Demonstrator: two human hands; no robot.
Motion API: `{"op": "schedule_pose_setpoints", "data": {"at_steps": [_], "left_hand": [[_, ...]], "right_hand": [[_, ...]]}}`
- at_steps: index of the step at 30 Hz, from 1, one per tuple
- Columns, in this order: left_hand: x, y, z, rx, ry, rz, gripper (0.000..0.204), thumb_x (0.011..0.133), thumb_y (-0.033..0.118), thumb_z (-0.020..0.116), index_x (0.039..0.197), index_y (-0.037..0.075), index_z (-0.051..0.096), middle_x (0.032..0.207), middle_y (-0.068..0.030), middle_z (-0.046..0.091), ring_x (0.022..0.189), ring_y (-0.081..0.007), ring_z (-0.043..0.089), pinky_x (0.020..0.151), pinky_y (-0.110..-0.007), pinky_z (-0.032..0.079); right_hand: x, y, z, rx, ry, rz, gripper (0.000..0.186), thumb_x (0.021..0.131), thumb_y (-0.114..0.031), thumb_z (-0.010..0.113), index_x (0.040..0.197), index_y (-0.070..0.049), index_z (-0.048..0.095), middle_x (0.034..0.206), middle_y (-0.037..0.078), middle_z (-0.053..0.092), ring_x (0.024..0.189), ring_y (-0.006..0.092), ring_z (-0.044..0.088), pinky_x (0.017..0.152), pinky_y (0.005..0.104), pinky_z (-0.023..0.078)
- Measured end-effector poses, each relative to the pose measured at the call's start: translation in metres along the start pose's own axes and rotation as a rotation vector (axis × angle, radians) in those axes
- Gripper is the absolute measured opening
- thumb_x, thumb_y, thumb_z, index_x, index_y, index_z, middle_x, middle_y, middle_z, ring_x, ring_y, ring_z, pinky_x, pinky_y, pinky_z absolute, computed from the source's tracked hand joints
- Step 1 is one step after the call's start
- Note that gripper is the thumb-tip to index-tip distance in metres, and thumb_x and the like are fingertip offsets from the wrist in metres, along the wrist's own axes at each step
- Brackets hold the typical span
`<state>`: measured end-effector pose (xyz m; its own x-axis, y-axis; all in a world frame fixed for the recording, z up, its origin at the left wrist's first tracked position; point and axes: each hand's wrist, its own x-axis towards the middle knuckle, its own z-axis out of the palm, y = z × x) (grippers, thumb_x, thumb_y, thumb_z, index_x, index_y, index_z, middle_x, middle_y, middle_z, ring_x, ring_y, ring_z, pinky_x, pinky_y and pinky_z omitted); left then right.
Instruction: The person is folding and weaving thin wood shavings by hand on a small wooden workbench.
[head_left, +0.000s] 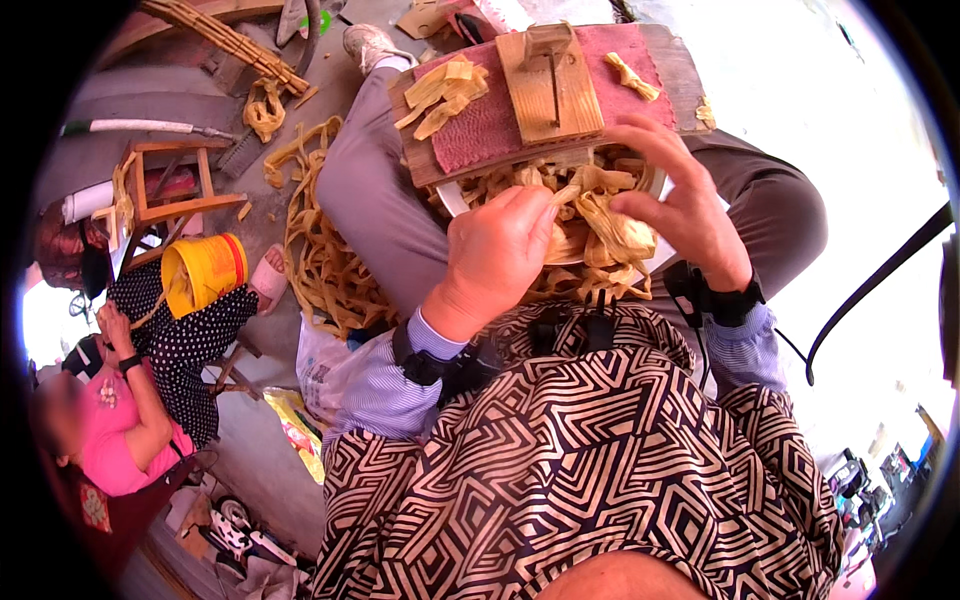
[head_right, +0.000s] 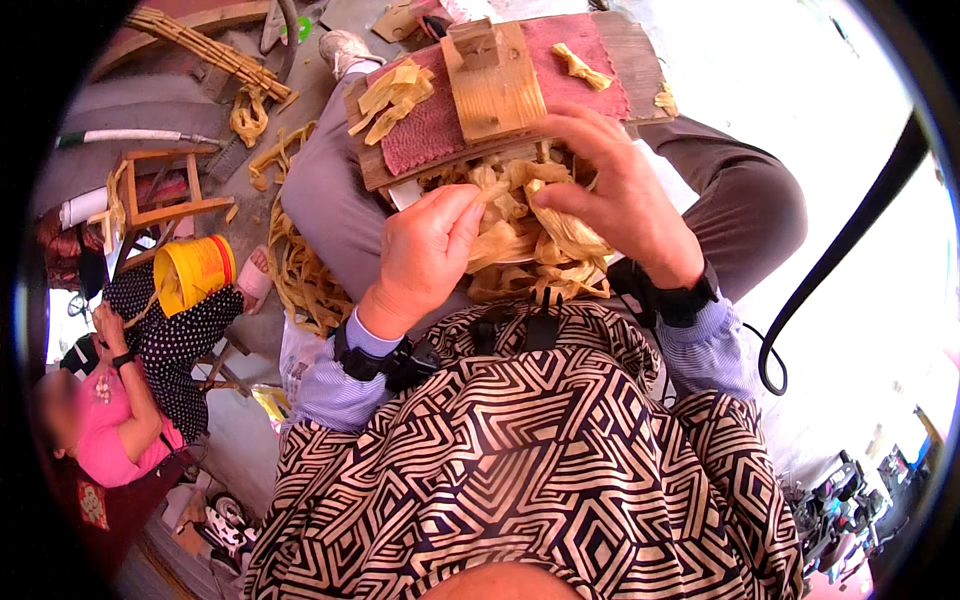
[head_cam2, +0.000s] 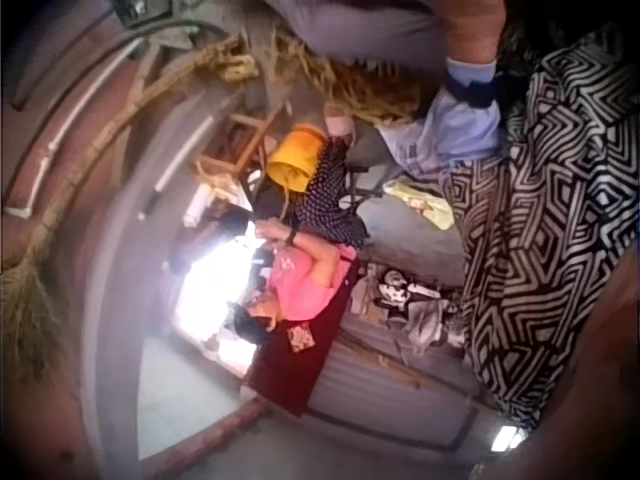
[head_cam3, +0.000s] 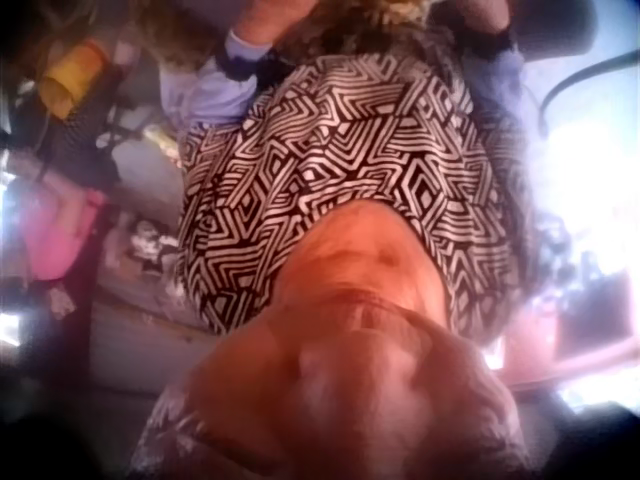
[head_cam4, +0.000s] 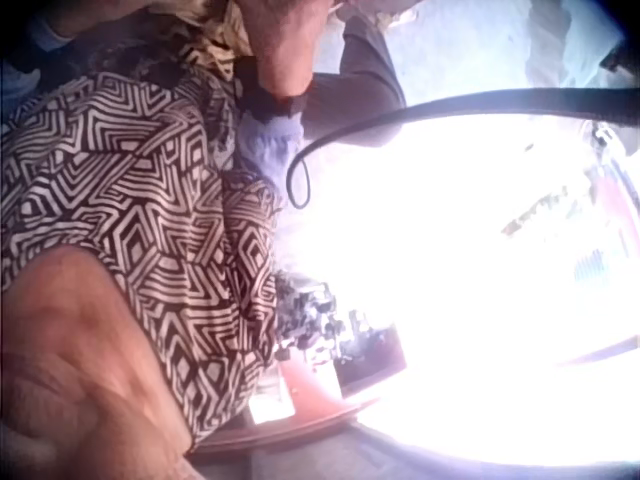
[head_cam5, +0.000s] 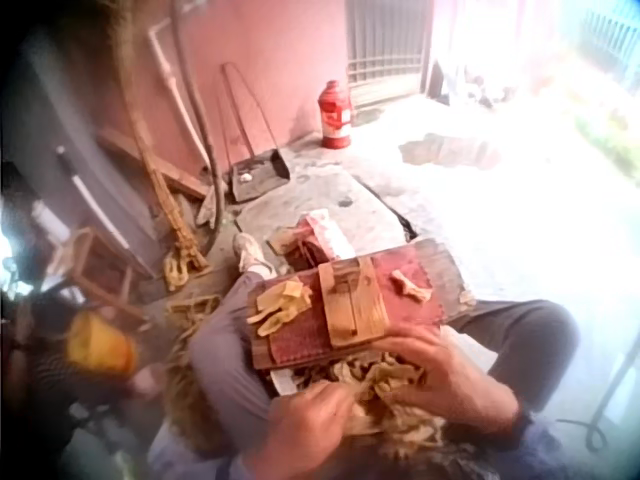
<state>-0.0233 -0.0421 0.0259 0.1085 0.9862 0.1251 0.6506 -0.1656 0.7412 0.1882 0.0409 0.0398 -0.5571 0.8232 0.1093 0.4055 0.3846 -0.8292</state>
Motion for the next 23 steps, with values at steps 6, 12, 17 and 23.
{"op": "schedule_pose_setpoints", "data": {"at_steps": [6, 12, 17, 23], "left_hand": [[0.021, 0.010, -0.005, -0.022, -0.063, 0.125, 0.011, 0.090, 0.011, 0.060, 0.099, 0.005, 0.063, 0.082, -0.0140, 0.061, 0.070, -0.0337, 0.061, 0.060, -0.036, 0.048], [0.040, -0.019, -0.017, -0.443, -0.261, -0.144, 0.019, 0.096, 0.015, 0.057, 0.103, -0.003, 0.062, 0.080, -0.0046, 0.061, 0.071, -0.0140, 0.057, 0.066, -0.028, 0.046], [0.073, -0.053, -0.007, -0.550, -0.091, -0.232, 0.014, 0.094, 0.011, 0.057, 0.096, -0.002, 0.060, 0.073, -0.0010, 0.057, 0.067, -0.0087, 0.053, 0.060, -0.026, 0.044], [0.088, -0.071, 0.007, -0.641, -0.085, -0.313, 0.011, 0.093, 0.008, 0.059, 0.104, 0.004, 0.057, 0.082, 0.0021, 0.059, 0.071, -0.0066, 0.054, 0.065, -0.021, 0.046]], "right_hand": [[0.021, -0.012, -0.013, 0.318, -0.370, 0.304, 0.019, 0.083, -0.006, 0.068, 0.101, -0.003, 0.067, 0.077, 0.001, 0.065, 0.070, 0.0107, 0.062, 0.066, 0.0246, 0.051], [0.034, 0.006, -0.019, 0.598, -0.288, 0.435, 0.006, 0.089, -0.008, 0.065, 0.090, -0.003, 0.068, 0.073, -0.004, 0.062, 0.061, 0.0014, 0.056, 0.056, 0.0173, 0.044], [0.053, 0.030, 0.010, 0.452, 0.019, 0.369, 0.014, 0.092, -0.008, 0.060, 0.101, 0.001, 0.066, 0.077, -0.002, 0.059, 0.066, 0.0045, 0.053, 0.060, 0.0201, 0.045], [0.064, 0.046, 0.022, 0.091, 0.173, 0.198, 0.015, 0.089, -0.010, 0.062, 0.100, -0.001, 0.068, 0.083, 0.008, 0.066, 0.079, 0.0168, 0.060, 0.079, 0.0293, 0.048]]}}
